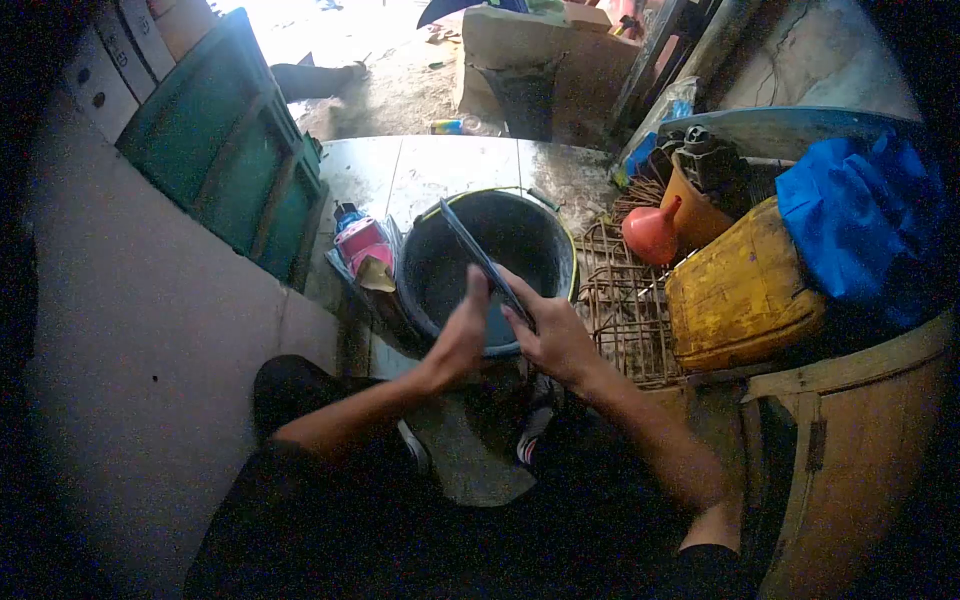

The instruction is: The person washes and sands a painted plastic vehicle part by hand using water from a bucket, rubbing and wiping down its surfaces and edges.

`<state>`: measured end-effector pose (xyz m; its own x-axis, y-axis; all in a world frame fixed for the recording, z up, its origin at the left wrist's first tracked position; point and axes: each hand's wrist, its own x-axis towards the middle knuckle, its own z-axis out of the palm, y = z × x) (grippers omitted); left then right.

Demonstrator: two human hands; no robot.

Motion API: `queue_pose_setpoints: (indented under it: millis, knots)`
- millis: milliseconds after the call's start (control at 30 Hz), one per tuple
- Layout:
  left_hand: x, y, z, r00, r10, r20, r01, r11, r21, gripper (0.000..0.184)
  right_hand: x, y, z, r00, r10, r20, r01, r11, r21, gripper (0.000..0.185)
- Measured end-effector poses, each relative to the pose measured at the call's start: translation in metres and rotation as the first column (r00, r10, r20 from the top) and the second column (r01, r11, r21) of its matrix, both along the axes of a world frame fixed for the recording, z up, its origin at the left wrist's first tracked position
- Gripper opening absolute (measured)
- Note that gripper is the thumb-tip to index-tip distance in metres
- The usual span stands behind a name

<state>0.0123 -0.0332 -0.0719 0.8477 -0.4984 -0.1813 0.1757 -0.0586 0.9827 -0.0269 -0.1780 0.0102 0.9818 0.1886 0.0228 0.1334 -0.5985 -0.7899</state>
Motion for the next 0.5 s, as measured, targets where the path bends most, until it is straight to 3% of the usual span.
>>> queue_pose_setpoints:
  millis: [67,133,200,267,333,433,500]
  knots:
    - [0.0,0.006,0.016,0.973,-0.066,-0.22,0.052,0.996,-0.069,0.088,-0.001,0.009,0.012,0.995,0.009,-0.099,-0.011,1.0,-0.018,0.052]
    - [-0.019,-0.001,0.028,0.975,0.123,0.185,-0.145,0.983,0.114,0.09,0.001,0.005,0.006,0.998,0.01,-0.055,-0.012,0.999,-0.031,0.052]
    - [-0.027,-0.004,0.025,0.969,0.119,0.217,-0.151,0.98,0.133,0.088,0.002,-0.005,-0.012,0.998,0.017,0.068,-0.02,0.999,0.045,0.052]
    - [-0.013,0.002,0.017,0.999,-0.05,-0.01,0.05,0.998,0.047,0.088,0.0,-0.002,-0.011,0.999,0.014,0.04,-0.014,1.0,0.018,0.052]
    - [-0.004,0.009,0.022,0.96,-0.128,-0.25,0.116,0.991,-0.062,0.089,0.0,0.003,-0.003,1.0,0.018,0.022,-0.018,1.0,-0.009,0.053]
    - [-0.024,0.003,0.043,0.99,0.09,0.111,-0.101,0.99,0.096,0.087,0.003,0.003,0.003,1.0,0.0,-0.029,0.0,1.0,0.001,0.052]
    - [-0.015,0.003,0.033,0.999,0.034,0.028,-0.036,0.997,0.07,0.087,0.002,0.0,-0.008,0.992,0.021,0.126,-0.021,1.0,-0.001,0.052]
